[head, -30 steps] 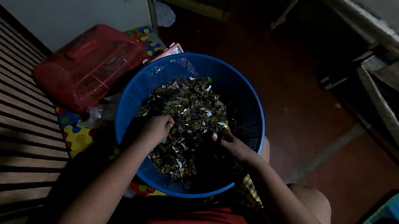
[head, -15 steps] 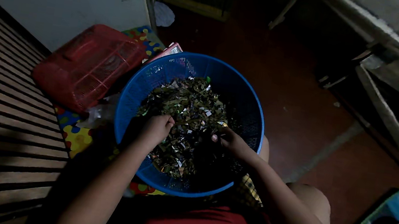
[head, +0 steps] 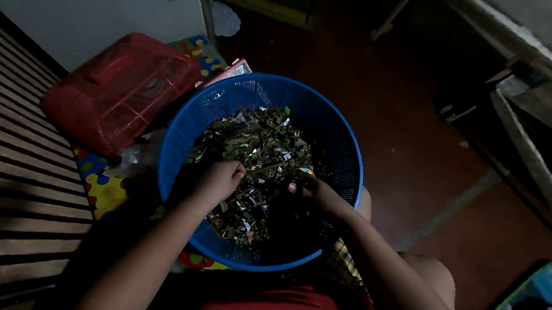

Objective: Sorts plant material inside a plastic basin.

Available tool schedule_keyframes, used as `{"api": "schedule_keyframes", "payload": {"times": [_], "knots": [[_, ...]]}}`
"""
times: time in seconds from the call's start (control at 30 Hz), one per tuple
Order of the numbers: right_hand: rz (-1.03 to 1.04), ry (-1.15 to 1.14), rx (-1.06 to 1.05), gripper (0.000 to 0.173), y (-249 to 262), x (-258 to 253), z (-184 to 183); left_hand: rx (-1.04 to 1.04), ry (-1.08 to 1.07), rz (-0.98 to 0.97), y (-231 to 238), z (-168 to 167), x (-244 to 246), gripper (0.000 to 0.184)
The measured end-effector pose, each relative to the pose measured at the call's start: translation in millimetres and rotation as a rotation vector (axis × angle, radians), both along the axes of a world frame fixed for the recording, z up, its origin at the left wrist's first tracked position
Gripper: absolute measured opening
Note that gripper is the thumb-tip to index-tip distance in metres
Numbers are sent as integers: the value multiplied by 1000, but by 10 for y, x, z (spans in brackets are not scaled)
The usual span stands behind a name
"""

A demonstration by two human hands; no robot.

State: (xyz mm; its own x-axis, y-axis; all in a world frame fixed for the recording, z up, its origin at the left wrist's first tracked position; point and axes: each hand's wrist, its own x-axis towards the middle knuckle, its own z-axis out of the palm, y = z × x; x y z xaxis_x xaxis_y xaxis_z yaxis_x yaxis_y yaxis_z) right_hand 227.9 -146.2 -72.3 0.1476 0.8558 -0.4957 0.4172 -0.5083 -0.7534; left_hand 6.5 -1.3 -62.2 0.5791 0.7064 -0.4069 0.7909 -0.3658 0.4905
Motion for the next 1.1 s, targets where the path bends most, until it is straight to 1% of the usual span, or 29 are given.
{"api": "schedule_keyframes", "payload": {"times": [0.13,0.2,0.27,0.33,0.5,0.63,0.77,0.9,0.97,1.0,1.1], "knots": [[5,-32,28,53,-22,6,-5,-1,13,0,-5,3,2,28],[-31,25,20,60,-48,-9,-26,-9,16,6,1,0,2,29],[-63,85,-35,72,-87,-29,-41,-23,14,8,7,-2,-2,29],[-65,102,-83,75,-115,-43,-23,-25,12,10,10,-8,-6,29],[-58,115,-89,72,-25,-47,-16,-7,17,3,11,-36,-3,27],[-43,88,-31,58,48,8,-6,14,26,-6,16,-26,1,27],[-29,54,17,51,16,39,7,11,32,-12,2,-1,14,27],[-44,34,41,58,-18,21,-83,9,26,-3,-8,-1,8,27],[-75,83,-5,71,-46,-11,-74,-3,30,-4,-8,5,10,28],[-91,102,-29,74,-59,-23,-63,-2,30,-6,-9,5,11,29],[-117,109,-41,74,-103,-37,-33,10,26,-8,-11,-8,1,29]]}}
